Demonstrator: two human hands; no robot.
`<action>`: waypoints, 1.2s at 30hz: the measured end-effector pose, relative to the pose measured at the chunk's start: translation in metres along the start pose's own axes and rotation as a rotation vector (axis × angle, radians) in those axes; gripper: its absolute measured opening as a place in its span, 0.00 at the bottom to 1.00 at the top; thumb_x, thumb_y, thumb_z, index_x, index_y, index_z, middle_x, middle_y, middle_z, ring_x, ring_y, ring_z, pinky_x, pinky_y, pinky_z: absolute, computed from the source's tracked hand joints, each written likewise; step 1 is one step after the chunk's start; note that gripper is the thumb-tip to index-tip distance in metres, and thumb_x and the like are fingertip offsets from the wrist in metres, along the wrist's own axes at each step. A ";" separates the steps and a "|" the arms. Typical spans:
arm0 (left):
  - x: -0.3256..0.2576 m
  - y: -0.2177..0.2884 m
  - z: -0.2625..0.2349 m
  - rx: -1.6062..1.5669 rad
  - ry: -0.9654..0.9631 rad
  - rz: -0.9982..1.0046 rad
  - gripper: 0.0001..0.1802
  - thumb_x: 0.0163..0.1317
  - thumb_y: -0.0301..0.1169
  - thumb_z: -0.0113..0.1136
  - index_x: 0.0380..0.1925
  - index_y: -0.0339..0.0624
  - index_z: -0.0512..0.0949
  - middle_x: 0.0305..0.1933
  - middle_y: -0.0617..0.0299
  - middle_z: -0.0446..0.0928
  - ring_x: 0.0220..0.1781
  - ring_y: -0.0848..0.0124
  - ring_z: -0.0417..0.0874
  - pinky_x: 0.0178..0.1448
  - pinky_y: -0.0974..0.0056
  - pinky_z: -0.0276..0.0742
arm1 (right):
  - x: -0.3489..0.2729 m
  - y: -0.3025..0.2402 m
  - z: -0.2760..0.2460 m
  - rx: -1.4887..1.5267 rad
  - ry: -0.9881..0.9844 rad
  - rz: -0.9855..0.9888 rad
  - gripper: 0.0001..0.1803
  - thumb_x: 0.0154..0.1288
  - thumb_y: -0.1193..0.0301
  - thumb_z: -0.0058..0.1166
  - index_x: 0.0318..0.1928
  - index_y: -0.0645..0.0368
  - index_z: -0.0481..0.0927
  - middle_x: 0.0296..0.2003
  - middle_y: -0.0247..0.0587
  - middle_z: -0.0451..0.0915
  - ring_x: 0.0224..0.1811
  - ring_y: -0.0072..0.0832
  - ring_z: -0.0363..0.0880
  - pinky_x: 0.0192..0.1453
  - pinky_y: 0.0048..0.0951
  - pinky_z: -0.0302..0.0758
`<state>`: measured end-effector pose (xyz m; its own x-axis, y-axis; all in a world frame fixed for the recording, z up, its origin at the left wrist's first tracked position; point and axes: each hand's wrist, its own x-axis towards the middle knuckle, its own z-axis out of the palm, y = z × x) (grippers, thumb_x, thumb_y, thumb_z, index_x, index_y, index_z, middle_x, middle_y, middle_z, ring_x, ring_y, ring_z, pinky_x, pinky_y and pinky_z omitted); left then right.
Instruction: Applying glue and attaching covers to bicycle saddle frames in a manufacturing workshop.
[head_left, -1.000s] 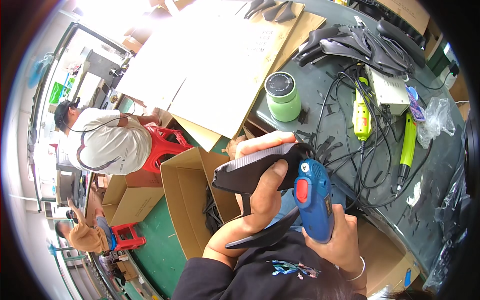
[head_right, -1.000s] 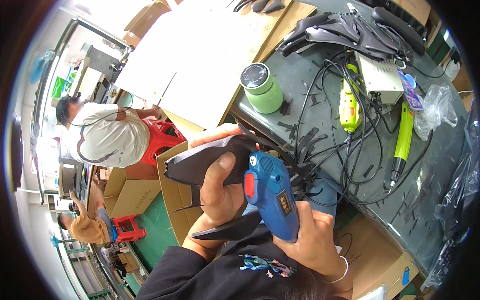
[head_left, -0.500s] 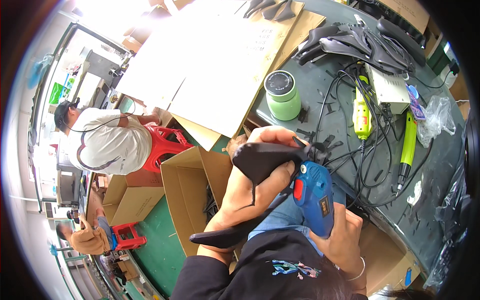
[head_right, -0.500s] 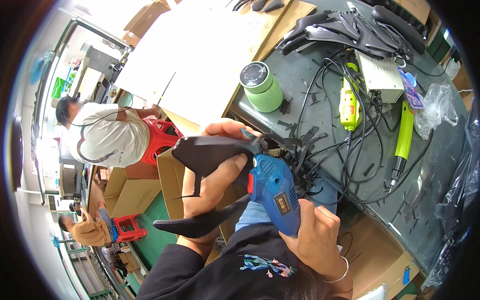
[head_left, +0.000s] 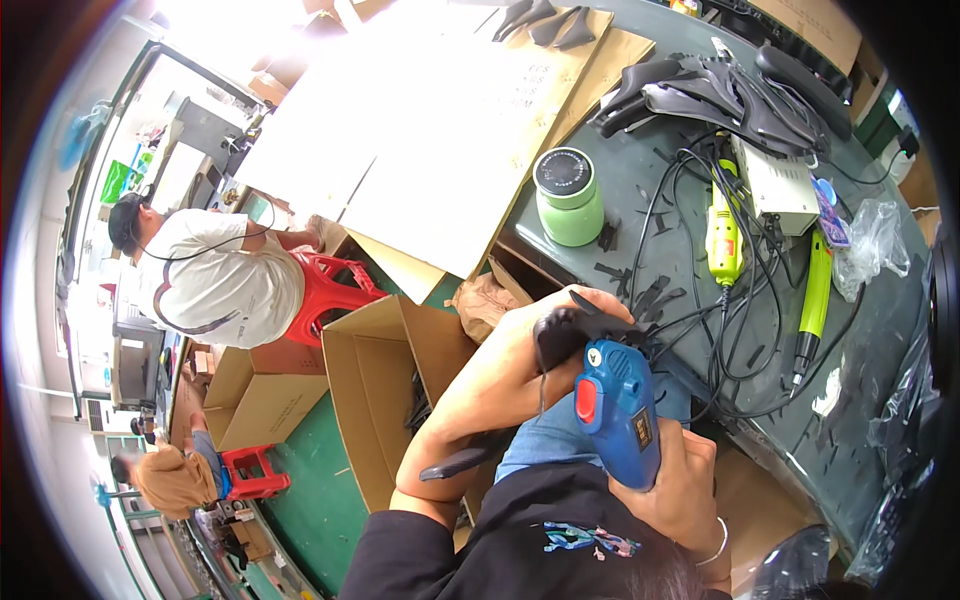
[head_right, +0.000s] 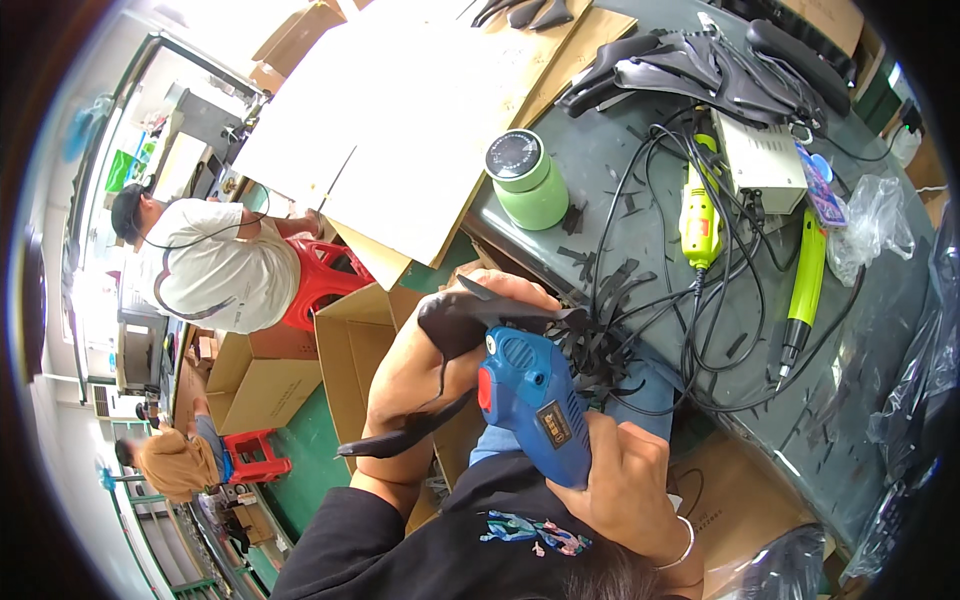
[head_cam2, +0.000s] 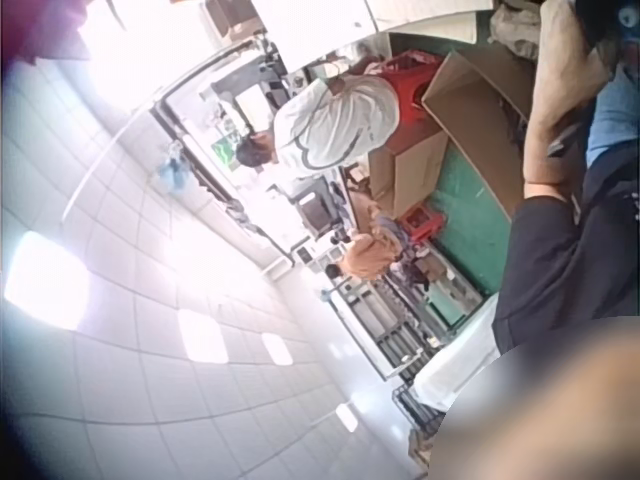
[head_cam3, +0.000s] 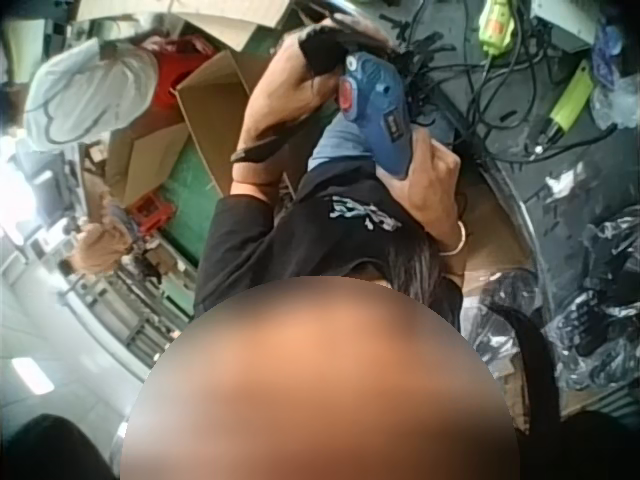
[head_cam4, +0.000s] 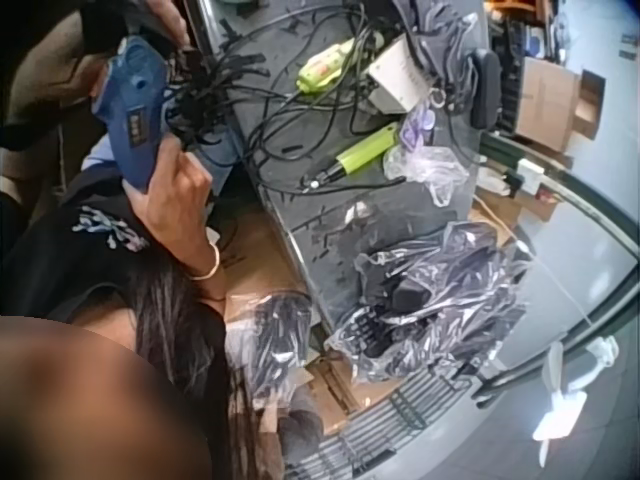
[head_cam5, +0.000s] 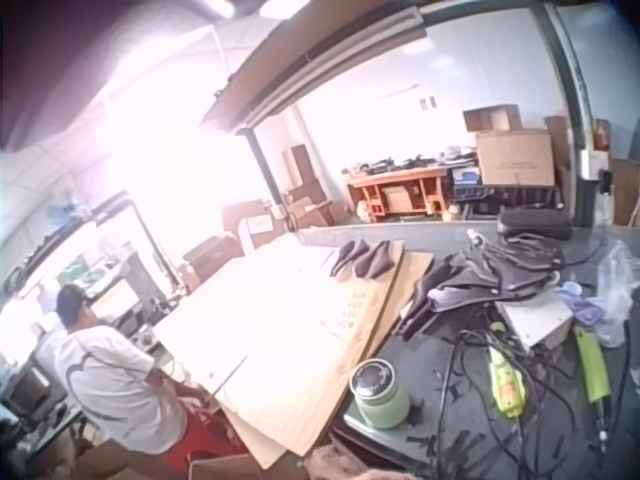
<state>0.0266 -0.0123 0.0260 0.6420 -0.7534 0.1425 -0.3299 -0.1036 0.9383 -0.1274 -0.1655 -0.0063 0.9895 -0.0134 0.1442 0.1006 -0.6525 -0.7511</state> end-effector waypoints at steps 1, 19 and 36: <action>0.000 0.000 -0.001 0.021 -0.014 -0.004 0.19 0.48 0.15 0.52 0.43 0.38 0.72 0.42 0.57 0.75 0.46 0.66 0.77 0.54 0.66 0.69 | 0.000 0.001 0.000 -0.001 0.000 0.000 0.26 0.36 0.71 0.67 0.36 0.64 0.68 0.20 0.44 0.76 0.21 0.42 0.76 0.29 0.34 0.73; 0.000 -0.014 0.001 0.010 -0.427 -0.130 0.19 0.50 0.25 0.57 0.43 0.41 0.65 0.33 0.52 0.76 0.36 0.54 0.79 0.40 0.57 0.73 | -0.001 0.011 -0.017 0.085 0.141 0.059 0.28 0.37 0.69 0.70 0.39 0.63 0.68 0.22 0.44 0.76 0.21 0.38 0.78 0.29 0.31 0.74; -0.063 -0.065 0.075 -0.999 -0.245 -0.224 0.54 0.43 0.49 0.71 0.65 0.42 0.51 0.56 0.47 0.67 0.53 0.58 0.75 0.54 0.55 0.73 | 0.021 0.028 -0.028 0.661 0.510 0.268 0.25 0.46 0.81 0.63 0.45 0.63 0.64 0.29 0.37 0.78 0.30 0.20 0.77 0.35 0.23 0.75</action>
<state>-0.0443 -0.0063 -0.0678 0.4231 -0.9056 -0.0296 0.5711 0.2412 0.7847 -0.1072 -0.2050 -0.0062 0.8371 -0.5436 0.0609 0.0672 -0.0083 -0.9977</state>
